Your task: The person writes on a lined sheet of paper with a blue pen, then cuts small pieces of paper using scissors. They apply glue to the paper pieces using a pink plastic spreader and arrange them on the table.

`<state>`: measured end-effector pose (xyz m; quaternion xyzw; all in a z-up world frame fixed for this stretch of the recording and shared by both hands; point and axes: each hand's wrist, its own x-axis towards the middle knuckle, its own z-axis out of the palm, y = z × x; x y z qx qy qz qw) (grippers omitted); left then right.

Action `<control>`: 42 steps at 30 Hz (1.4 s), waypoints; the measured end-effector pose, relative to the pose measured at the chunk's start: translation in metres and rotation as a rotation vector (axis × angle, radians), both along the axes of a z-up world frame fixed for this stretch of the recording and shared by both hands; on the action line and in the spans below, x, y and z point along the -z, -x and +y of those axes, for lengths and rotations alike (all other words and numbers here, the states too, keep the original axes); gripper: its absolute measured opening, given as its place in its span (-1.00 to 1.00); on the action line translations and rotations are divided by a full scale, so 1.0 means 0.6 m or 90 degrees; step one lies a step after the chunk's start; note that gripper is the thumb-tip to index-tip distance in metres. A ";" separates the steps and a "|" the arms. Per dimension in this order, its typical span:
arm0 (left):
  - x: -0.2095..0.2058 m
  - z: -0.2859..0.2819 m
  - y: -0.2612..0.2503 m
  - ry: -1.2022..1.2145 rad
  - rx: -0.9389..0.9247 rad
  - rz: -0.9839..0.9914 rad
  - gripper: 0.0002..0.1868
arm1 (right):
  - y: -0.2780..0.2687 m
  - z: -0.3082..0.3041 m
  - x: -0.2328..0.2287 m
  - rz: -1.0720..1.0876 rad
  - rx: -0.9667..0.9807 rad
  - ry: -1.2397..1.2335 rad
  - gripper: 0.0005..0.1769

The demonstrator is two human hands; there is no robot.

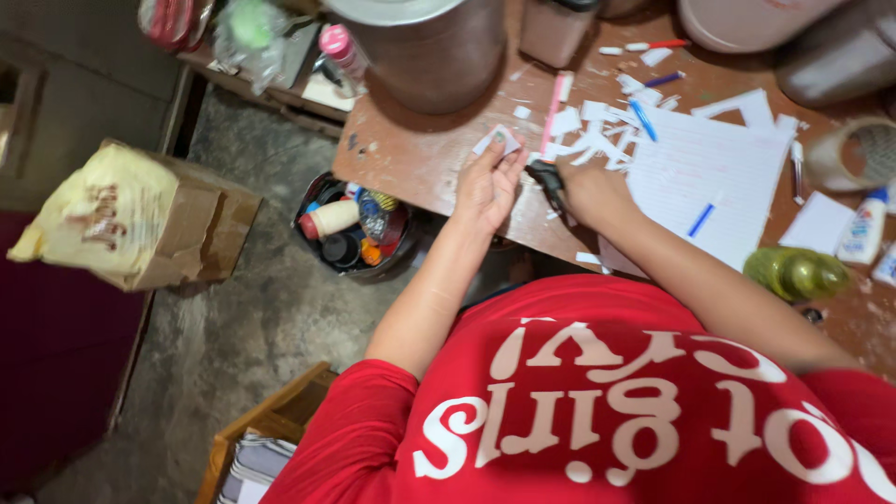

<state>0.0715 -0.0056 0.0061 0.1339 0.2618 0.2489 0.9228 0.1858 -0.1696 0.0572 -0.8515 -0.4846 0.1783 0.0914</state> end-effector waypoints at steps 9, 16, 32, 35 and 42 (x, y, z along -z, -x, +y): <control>-0.036 -0.052 -0.062 -0.069 0.181 0.103 -0.56 | -0.021 -0.049 0.033 0.085 0.023 -0.263 -0.56; 0.029 -0.187 -0.135 -0.190 0.376 0.168 -0.65 | -0.034 -0.213 0.071 0.666 0.500 -0.649 -0.60; 0.095 -0.308 -0.140 -0.163 0.592 0.234 -0.74 | -0.015 -0.295 0.093 0.723 0.713 -0.659 -0.68; 0.093 -0.294 -0.140 -0.183 0.593 0.262 -0.72 | -0.021 -0.299 0.102 0.701 0.704 -0.649 -0.68; 0.104 -0.244 -0.141 -0.328 0.563 0.281 -0.71 | -0.042 -0.313 0.110 0.699 0.698 -0.563 -0.76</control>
